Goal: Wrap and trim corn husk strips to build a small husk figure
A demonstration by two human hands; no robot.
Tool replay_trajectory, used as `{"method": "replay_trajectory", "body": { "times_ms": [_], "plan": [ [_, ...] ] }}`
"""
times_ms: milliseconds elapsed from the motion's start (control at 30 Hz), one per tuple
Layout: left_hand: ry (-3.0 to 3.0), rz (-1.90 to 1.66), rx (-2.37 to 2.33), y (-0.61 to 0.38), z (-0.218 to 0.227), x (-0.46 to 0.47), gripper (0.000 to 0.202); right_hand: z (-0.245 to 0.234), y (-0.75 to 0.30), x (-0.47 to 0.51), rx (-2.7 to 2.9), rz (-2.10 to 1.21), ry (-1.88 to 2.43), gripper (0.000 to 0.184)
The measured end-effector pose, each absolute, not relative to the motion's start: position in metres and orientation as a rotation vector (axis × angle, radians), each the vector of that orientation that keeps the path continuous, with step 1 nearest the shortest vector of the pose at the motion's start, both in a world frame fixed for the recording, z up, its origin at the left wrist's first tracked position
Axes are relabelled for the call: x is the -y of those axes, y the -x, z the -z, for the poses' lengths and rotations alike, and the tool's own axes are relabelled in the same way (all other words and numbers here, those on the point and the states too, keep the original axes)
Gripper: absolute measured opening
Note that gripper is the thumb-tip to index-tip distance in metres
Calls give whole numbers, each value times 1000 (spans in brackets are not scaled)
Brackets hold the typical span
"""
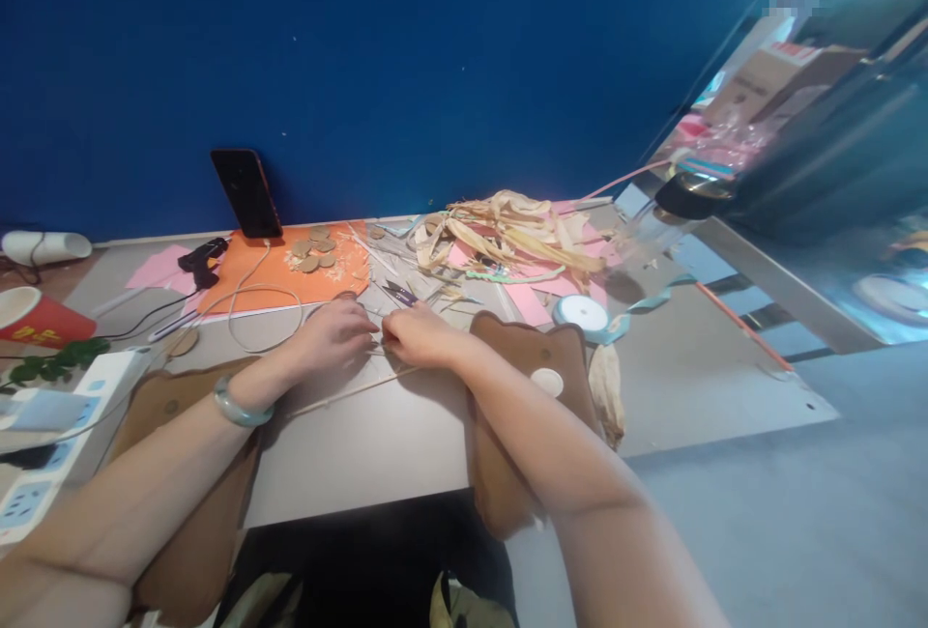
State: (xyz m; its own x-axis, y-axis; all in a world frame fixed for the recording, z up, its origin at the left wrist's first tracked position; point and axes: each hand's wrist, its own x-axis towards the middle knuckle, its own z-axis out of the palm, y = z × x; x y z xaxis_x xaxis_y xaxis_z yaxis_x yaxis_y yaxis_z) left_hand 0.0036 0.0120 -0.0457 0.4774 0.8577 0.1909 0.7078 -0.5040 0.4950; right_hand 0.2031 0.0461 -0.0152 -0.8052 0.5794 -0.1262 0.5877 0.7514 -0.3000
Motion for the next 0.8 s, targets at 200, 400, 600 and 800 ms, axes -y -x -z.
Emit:
{"method": "replay_trajectory", "body": {
  "times_ms": [200,400,600,800],
  "plan": [
    [-2198,-709,-1375,-4,38,-9,17,17,-203,-47,-3083,1064,-1076,10],
    [-1515,-962,-1278,-6,29,-6,22,14,-199,-47,-3195,1546,-1318,7],
    [-1153,-958,-1174,-9,20,-3,31,11,-196,-43,-3399,1435,-1465,9],
    [-910,-987,-1104,-8,14,-5,33,13,-195,-42,-3498,1011,-1635,19]
  ]
}}
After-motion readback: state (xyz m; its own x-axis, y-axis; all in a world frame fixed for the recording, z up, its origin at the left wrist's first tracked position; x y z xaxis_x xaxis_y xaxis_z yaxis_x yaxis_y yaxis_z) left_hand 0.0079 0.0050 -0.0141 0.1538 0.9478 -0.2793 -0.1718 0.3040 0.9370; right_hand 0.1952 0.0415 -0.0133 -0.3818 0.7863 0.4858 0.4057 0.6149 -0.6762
